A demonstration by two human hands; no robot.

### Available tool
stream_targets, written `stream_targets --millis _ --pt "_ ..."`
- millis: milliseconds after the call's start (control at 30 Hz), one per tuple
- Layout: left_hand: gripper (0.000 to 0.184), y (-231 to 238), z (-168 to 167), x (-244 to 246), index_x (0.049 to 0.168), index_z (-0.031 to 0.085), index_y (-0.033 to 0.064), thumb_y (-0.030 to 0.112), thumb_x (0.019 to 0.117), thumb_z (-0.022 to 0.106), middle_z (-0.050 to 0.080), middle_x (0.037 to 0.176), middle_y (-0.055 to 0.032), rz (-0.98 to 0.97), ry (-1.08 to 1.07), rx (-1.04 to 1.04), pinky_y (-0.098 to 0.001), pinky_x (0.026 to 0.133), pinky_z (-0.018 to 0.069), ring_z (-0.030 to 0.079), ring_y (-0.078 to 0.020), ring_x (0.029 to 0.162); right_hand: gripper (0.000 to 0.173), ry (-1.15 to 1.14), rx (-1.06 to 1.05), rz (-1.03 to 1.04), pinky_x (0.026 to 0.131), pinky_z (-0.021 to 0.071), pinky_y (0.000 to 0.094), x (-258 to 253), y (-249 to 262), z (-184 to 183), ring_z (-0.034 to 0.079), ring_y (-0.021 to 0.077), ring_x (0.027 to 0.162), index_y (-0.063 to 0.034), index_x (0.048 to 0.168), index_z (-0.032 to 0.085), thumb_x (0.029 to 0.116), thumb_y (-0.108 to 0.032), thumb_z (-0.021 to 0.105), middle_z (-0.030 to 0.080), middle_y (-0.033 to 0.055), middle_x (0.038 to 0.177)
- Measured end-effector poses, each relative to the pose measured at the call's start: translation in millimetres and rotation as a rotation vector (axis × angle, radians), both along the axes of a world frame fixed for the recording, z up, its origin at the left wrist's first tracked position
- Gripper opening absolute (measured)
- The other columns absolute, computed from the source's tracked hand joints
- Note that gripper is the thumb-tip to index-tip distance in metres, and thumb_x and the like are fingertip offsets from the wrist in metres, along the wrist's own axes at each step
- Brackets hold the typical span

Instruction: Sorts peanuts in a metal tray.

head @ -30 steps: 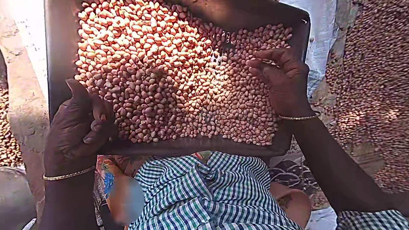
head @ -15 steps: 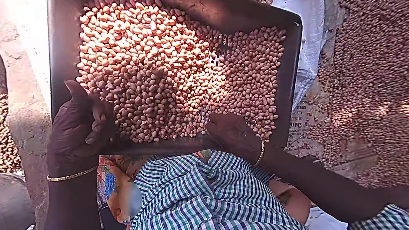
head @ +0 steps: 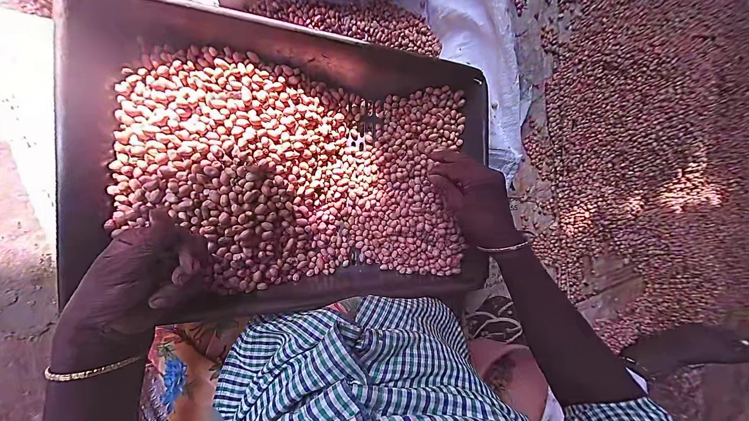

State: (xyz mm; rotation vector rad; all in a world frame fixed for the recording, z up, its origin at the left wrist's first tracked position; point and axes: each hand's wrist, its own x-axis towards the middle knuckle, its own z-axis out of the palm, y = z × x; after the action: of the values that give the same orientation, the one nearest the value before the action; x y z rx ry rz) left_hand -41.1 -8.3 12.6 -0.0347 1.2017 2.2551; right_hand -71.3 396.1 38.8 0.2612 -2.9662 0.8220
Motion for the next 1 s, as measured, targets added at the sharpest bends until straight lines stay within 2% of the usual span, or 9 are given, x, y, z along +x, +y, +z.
stream_targets --millis 233,300,367,400,533,633,700,867,1000 --pt "0.05 1.2 2.9 1.9 0.072 0.071 0.0177 0.044 0.1068 0.046 0.059 0.056 0.01 0.087 0.034 -0.085 -0.0086 0.039 0.0396 0.048 0.0059 0.041 0.021 -0.114 0.144 0.054 0.11 0.0435 0.0544 4.9 5.8 -13.6 0.058 0.0476 0.128 0.0161 0.107 0.07 0.0987 0.002 0.058 0.062 0.0319 0.133" --pt "0.053 0.3 1.1 2.4 0.072 0.07 0.0162 0.042 0.1086 0.042 0.06 0.056 0.0091 0.119 0.04 -0.049 -0.0089 0.04 0.0404 0.049 0.0054 0.042 0.02 0.011 -0.072 -0.059 0.106 0.0476 0.0417 4.3 6.4 -11.3 0.064 0.0348 0.122 0.0138 0.103 0.072 0.0982 -0.001 0.059 0.068 0.0266 0.124" --pt "0.056 0.3 1.1 2.9 0.073 0.071 0.0147 0.043 0.1092 0.039 0.06 0.056 0.0082 0.12 0.033 -0.016 -0.009 0.041 0.0417 0.051 0.0051 0.043 0.011 0.085 -0.466 -0.153 0.098 0.0528 0.0207 4.7 -16.6 -0.9 0.066 0.0061 0.113 0.0018 0.098 0.072 0.0976 -0.003 0.062 0.072 0.0059 0.117" --pt "0.056 2.3 2.9 2.4 0.076 0.072 0.0134 0.046 0.1083 0.039 0.06 0.057 0.0079 0.089 0.01 -0.025 -0.0086 0.041 0.0411 0.05 0.0053 0.042 0.01 0.082 -0.621 -0.099 0.097 0.0542 0.0193 9.1 -39.8 7.9 0.066 0.0032 0.112 0.0005 0.099 0.071 0.0975 -0.002 0.062 0.072 0.0031 0.117" --pt "0.059 14.4 9.4 -2.4 0.098 0.076 0.0133 0.054 0.1069 0.035 0.061 0.058 0.0069 -0.201 -0.088 -0.161 -0.0076 0.044 0.0418 0.05 0.0055 0.044 0.023 -0.059 -0.716 0.264 0.102 0.0519 0.0262 18.5 -119.3 18.7 0.068 0.018 0.118 0.0114 0.109 0.073 0.0977 -0.006 0.063 0.071 0.0218 0.122" --pt "0.059 12.2 12.1 -0.1 0.078 0.071 0.0139 0.041 0.1107 0.03 0.058 0.056 0.0078 -0.162 -0.131 -0.163 -0.008 0.044 0.0414 0.049 0.0056 0.043 0.021 0.017 -0.504 0.052 0.103 0.0501 0.0256 -13.9 -83.5 -6.4 0.067 0.0157 0.117 0.0099 0.106 0.073 0.0998 -0.005 0.06 0.07 0.0203 0.122" --pt "0.058 11.3 11.6 0.1 0.07 0.068 0.0149 0.036 0.111 0.032 0.057 0.054 0.0084 -0.108 -0.131 -0.108 -0.0072 0.042 0.0393 0.047 0.0066 0.042 0.02 -0.023 -0.254 0.072 0.107 0.047 0.035 -19.2 -47.0 -20.7 0.063 0.0273 0.124 0.0091 0.108 0.072 0.0998 -0.003 0.059 0.065 0.0223 0.133" --pt "0.05 8.3 4.6 -2.0 0.071 0.071 0.0165 0.045 0.1054 0.049 0.059 0.057 0.0091 -0.09 -0.033 0.019 -0.0071 0.042 0.0396 0.049 0.0067 0.044 0.017 0.07 -0.079 0.233 0.105 0.05 0.0438 -22.0 -35.6 -50.0 0.065 0.0422 0.12 0.0133 0.101 0.072 0.0943 0.003 0.061 0.068 0.0296 0.124" --pt "0.051 6.3 4.8 1.3 0.081 0.075 0.0126 0.048 0.105 0.047 0.063 0.059 0.0064 -0.041 -0.063 0.074 -0.0075 0.044 0.0433 0.053 0.0057 0.045 0.011 -0.05 -0.744 -0.042 0.098 0.0532 0.0193 -11.1 -64.4 -20.2 0.066 0.0036 0.114 -0.0006 0.104 0.07 0.0987 -0.001 0.061 0.072 0.0019 0.118"
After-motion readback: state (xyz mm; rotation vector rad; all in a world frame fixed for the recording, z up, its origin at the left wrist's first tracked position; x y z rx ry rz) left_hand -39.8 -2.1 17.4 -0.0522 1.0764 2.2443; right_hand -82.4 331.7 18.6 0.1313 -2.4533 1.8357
